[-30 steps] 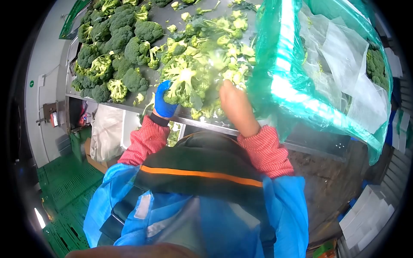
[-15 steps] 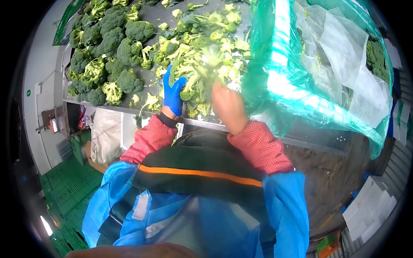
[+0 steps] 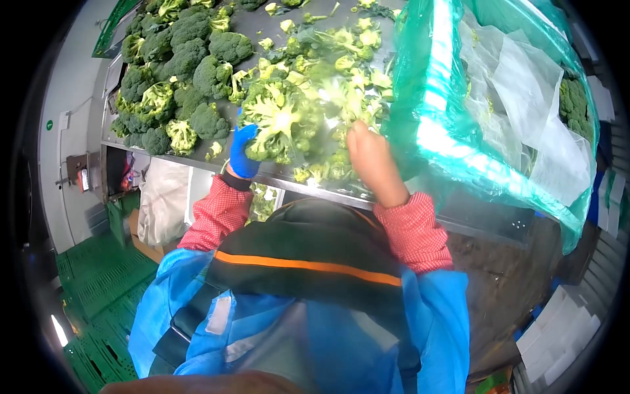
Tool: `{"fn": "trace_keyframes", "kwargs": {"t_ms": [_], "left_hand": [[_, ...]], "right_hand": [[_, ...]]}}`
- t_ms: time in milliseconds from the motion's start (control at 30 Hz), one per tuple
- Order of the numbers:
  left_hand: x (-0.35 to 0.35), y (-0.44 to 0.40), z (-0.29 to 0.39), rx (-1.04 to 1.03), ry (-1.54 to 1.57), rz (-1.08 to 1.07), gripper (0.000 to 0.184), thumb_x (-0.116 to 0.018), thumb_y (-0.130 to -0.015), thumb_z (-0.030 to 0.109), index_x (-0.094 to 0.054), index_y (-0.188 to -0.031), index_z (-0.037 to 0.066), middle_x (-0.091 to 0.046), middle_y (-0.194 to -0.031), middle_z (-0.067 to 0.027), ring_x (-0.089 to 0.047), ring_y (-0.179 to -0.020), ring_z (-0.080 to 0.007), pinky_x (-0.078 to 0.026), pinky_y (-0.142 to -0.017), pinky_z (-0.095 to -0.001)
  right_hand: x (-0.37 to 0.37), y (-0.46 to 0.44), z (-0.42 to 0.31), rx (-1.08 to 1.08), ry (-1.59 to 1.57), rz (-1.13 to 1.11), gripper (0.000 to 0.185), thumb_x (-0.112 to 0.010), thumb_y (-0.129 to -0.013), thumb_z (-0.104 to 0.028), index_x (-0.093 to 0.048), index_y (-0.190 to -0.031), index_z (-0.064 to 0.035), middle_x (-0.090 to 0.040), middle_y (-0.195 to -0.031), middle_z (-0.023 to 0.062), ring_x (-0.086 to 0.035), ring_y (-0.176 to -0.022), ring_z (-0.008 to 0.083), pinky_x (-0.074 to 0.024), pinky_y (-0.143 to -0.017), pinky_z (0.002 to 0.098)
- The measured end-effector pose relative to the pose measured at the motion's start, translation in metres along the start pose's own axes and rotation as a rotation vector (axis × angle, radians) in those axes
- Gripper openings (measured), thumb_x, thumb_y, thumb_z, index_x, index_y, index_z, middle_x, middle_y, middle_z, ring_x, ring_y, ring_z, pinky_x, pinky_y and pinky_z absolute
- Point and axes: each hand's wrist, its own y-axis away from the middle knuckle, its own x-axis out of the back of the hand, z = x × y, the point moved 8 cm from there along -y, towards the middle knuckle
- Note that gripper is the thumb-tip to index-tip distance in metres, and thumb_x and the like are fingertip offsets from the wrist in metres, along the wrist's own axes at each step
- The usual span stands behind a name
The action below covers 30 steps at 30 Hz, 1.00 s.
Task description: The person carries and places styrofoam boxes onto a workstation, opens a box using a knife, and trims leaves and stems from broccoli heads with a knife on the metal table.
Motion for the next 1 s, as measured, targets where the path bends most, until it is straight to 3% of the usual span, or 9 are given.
{"fn": "trace_keyframes", "kwargs": {"t_ms": [100, 300, 433, 600, 667, 700, 800, 900, 1000], "left_hand": [[-0.021, -0.001, 0.039, -0.141, -0.325, -0.058, 0.079, -0.064, -0.075, 0.025, -0.031, -0.144, 0.005, -0.044, -0.137, -0.0126, -0.046, -0.123, -0.0227, -0.038, -0.103, -0.0341], [-0.038, 0.002, 0.064, -0.3, -0.597, -0.064, 0.078, -0.065, -0.075, 0.025, -0.032, -0.143, 0.005, -0.043, -0.138, -0.011, -0.044, -0.125, -0.0216, -0.035, -0.105, -0.0338], [-0.008, 0.012, 0.055, -0.169, -0.28, 0.027, 0.074, -0.062, -0.076, 0.02, -0.033, -0.142, 0.005, -0.046, -0.135, -0.0112, -0.048, -0.121, -0.0213, -0.038, -0.102, -0.0344], [0.003, 0.012, 0.048, -0.128, -0.109, 0.02, 0.068, -0.057, -0.078, 0.017, -0.034, -0.141, 0.006, -0.053, -0.126, -0.0109, -0.057, -0.109, -0.0221, -0.047, -0.094, -0.0337], [0.003, 0.013, 0.046, -0.125, -0.087, 0.027, 0.07, -0.058, -0.078, 0.016, -0.034, -0.142, 0.006, -0.054, -0.125, -0.011, -0.058, -0.108, -0.0216, -0.047, -0.094, -0.0336], [0.001, 0.014, 0.047, -0.139, -0.128, 0.024, 0.071, -0.06, -0.077, 0.016, -0.033, -0.142, 0.005, -0.052, -0.127, -0.0112, -0.056, -0.111, -0.0216, -0.046, -0.096, -0.0338], [-0.008, 0.016, 0.057, -0.257, -0.275, 0.014, 0.075, -0.064, -0.075, 0.018, -0.033, -0.142, 0.004, -0.047, -0.134, -0.0117, -0.05, -0.119, -0.0215, -0.04, -0.101, -0.0345], [-0.042, 0.018, 0.087, -0.557, -0.563, -0.016, 0.081, -0.069, -0.074, 0.026, -0.033, -0.142, 0.002, -0.036, -0.145, -0.0131, -0.036, -0.133, -0.0229, -0.027, -0.111, -0.0365], [-0.042, 0.017, 0.087, -0.704, -0.797, -0.071, 0.082, -0.07, -0.072, 0.026, -0.035, -0.141, 0.002, -0.038, -0.144, -0.0142, -0.036, -0.133, -0.0254, -0.026, -0.111, -0.0386]], "right_hand": [[0.011, 0.013, -0.049, 0.255, 0.185, 0.009, 0.014, -0.052, -0.092, -0.017, -0.049, -0.086, -0.0044, -0.059, -0.072, 0.0196, -0.059, -0.064, 0.0389, -0.0456, -0.055, 0.047], [0.004, 0.013, -0.047, 0.224, 0.328, 0.052, 0.015, -0.051, -0.092, -0.019, -0.05, -0.087, -0.0041, -0.059, -0.071, 0.0205, -0.059, -0.063, 0.0397, -0.0456, -0.054, 0.0482], [0.011, 0.01, 0.004, -0.054, 0.105, 0.028, 0.016, -0.044, -0.095, -0.021, -0.049, -0.094, -0.005, -0.058, -0.065, 0.0236, -0.058, -0.064, 0.0433, -0.0446, -0.053, 0.0524], [0.001, 0.033, -0.061, 0.119, 0.081, -0.064, 0.014, -0.047, -0.094, -0.019, -0.048, -0.092, -0.0051, -0.058, -0.067, 0.023, -0.058, -0.062, 0.0425, -0.0448, -0.054, 0.0513], [-0.001, 0.037, -0.072, 0.14, 0.034, -0.094, 0.013, -0.047, -0.093, -0.018, -0.047, -0.092, -0.0046, -0.058, -0.067, 0.0228, -0.058, -0.062, 0.0425, -0.0446, -0.054, 0.0511], [-0.002, 0.038, -0.073, 0.146, -0.064, -0.084, 0.017, -0.046, -0.095, -0.017, -0.046, -0.089, -0.0015, -0.053, -0.062, 0.0241, -0.055, -0.06, 0.0425, -0.0389, -0.052, 0.0495], [-0.009, 0.038, -0.073, 0.083, -0.139, -0.199, 0.015, -0.047, -0.093, -0.017, -0.046, -0.091, -0.0024, -0.056, -0.068, 0.0244, -0.055, -0.063, 0.0435, -0.0439, -0.053, 0.0492], [-0.017, 0.039, -0.064, 0.101, -0.234, -0.161, 0.017, -0.046, -0.094, -0.018, -0.048, -0.089, -0.0018, -0.055, -0.063, 0.0217, -0.055, -0.053, 0.039, -0.0442, -0.048, 0.0453], [-0.05, 0.048, -0.044, -0.382, -0.677, -0.547, 0.021, -0.041, -0.096, -0.021, -0.048, -0.087, -0.0033, -0.045, -0.058, 0.0059, -0.044, -0.038, 0.0172, -0.0369, -0.036, 0.0304]]}}
